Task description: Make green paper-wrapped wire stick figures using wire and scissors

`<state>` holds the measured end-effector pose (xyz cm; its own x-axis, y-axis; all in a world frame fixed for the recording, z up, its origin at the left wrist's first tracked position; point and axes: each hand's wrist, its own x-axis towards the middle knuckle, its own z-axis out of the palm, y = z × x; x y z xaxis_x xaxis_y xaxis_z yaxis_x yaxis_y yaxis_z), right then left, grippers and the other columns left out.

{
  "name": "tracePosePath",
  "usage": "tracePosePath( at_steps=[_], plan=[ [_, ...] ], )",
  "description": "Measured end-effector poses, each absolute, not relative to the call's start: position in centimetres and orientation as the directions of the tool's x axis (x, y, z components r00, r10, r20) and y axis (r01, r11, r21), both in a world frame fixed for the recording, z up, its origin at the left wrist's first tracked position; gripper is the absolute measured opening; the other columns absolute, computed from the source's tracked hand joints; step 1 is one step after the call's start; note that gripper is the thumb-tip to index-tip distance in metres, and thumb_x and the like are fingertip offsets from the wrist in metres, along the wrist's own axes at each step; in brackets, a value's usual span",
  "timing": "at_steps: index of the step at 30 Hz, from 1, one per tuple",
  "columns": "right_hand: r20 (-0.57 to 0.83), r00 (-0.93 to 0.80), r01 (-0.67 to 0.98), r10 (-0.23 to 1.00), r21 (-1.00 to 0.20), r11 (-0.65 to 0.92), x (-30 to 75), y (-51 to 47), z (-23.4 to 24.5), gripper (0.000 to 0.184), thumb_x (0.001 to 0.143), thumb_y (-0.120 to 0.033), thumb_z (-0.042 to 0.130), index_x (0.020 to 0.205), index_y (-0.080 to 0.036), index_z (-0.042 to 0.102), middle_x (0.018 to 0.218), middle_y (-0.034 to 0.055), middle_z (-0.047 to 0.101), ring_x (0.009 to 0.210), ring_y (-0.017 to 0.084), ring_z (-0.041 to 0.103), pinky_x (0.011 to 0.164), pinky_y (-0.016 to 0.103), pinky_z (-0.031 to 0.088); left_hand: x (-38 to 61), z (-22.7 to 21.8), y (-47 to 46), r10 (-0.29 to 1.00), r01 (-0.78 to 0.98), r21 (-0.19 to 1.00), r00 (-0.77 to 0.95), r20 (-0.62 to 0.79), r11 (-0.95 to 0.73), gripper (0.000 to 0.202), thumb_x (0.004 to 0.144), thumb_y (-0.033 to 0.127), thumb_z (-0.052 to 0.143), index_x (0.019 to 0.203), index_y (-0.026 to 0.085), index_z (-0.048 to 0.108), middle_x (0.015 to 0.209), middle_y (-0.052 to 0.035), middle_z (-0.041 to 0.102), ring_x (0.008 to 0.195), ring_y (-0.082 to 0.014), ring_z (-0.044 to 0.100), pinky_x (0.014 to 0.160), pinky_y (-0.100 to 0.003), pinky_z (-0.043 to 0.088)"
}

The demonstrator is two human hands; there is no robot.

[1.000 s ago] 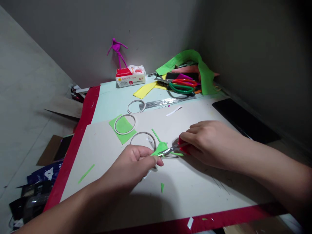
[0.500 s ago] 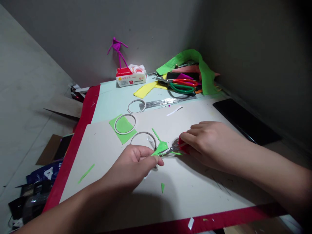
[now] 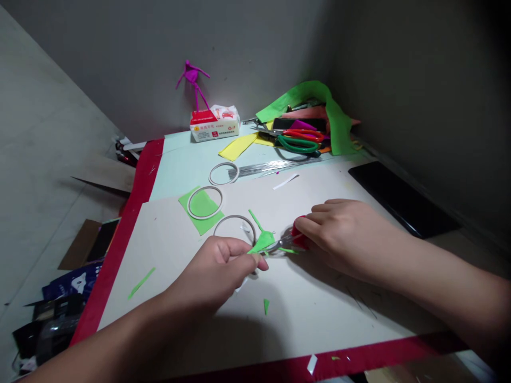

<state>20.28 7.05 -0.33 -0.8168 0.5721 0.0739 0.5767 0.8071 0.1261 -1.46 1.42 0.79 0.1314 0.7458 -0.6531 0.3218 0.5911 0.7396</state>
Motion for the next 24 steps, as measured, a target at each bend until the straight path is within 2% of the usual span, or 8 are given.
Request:
tracePosePath(
  at_steps=[8,24],
  plan=[
    [0.051,-0.819,0.573,0.571,0.132,0.809,20.41,7.12,-0.24,0.017,0.083,-0.011,0.053,0.067,-0.017,0.055,0.056,0.0025,0.059,0.051,0.015,0.047,0.057,0.029,0.020,-1.49,0.71,1.37,0.749,0.336,0.744,0.146,-0.647,0.577,0.021,0.081,0.031,0.057,0.077,0.015,0.070,0.044,0.0085,0.033,0.042,-0.0068,0.023,0.041,-0.023,0.013],
    [0.075,-0.810,0.586,0.582,0.099,0.804,20.45,7.08,-0.38,0.016,0.084,-0.019,0.054,0.068,-0.018,0.057,0.058,0.0019,0.060,0.054,0.016,0.050,0.058,0.030,0.023,-1.18,0.97,1.26,0.745,0.341,0.736,0.131,-0.654,0.585,0.021,0.082,0.032,0.057,0.075,0.016,0.068,0.043,0.0086,0.033,0.042,-0.0060,0.024,0.040,-0.020,0.014]
  ],
)
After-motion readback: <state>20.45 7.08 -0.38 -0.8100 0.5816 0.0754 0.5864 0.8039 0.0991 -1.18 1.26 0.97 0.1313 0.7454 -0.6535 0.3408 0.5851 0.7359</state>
